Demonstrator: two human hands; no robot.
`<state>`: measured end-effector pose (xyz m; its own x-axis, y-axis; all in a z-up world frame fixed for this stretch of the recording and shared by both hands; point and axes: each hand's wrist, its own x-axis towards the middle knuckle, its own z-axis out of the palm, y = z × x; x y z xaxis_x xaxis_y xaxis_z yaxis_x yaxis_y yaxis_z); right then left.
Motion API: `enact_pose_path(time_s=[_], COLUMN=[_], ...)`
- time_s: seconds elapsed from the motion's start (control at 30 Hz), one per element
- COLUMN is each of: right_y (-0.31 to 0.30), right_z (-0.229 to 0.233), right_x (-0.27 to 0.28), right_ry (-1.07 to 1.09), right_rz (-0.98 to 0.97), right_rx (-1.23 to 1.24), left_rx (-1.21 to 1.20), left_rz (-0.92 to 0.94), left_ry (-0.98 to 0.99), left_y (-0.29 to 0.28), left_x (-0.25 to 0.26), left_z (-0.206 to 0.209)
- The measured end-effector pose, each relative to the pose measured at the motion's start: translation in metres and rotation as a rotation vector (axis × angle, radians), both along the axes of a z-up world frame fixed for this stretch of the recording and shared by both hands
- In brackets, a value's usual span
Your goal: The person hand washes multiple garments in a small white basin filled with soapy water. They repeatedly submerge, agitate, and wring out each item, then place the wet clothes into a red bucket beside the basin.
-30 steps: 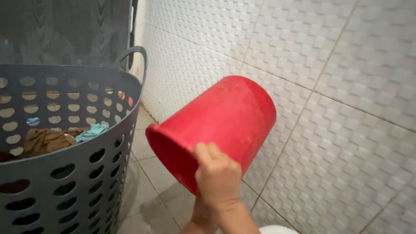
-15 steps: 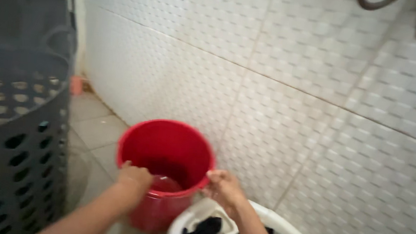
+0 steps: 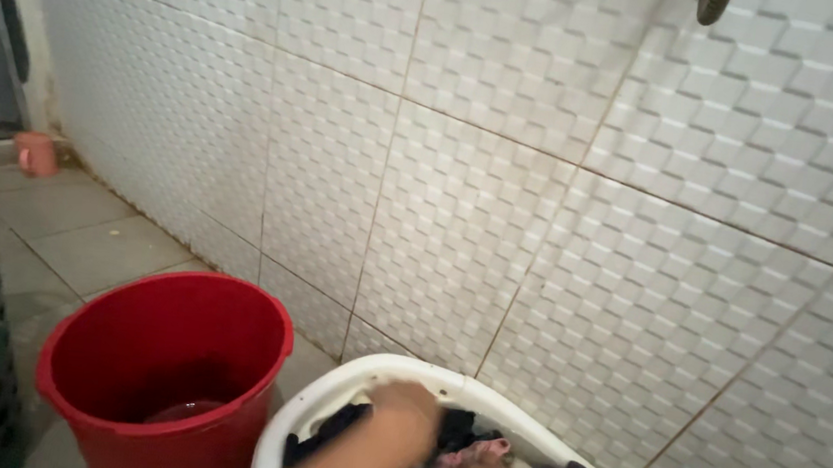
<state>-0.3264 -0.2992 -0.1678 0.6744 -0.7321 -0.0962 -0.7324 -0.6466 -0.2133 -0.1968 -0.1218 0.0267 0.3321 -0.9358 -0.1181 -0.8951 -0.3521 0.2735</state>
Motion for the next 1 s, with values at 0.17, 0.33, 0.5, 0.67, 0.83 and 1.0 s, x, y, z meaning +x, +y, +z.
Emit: enact_pose_path(time_s=[0.17,0.33,0.5,0.67,0.83,1.0], right_y=[0.014,0.012,0.006,-0.006,0.032,0.076], right_z=[0.001,-0.005,0.007,0.116,0.25,0.264], right_x=[-0.008,-0.025,-0.042,-0.039,-0.04,-0.024], right_ry=[-0.038,-0.087,-0.281,-0.705,-0.884,-0.722], right_rz=[-0.008,-0.045,-0.084,0.002,-0.177,-0.181], right_rx=[-0.009,0.028,0.113,0.15,-0.09,-0.193], left_rx=[-0.198,-0.218,-0.272,-0.515,-0.903,-0.778], left_rz=[0.149,0.225,0.278,0.332,0.055,-0.065], left_ry=[0.391,0.526,0.616,0.678,0.696,0.366], left_y=[-0.075,-0.102,-0.066,-0.045,-0.049,-0.022], left_x=[-0.046,-0.055,-0.067,-0.025,0.005,-0.005], left_z=[-0.103,-0.167,-0.19,-0.109,0.024,0.027])
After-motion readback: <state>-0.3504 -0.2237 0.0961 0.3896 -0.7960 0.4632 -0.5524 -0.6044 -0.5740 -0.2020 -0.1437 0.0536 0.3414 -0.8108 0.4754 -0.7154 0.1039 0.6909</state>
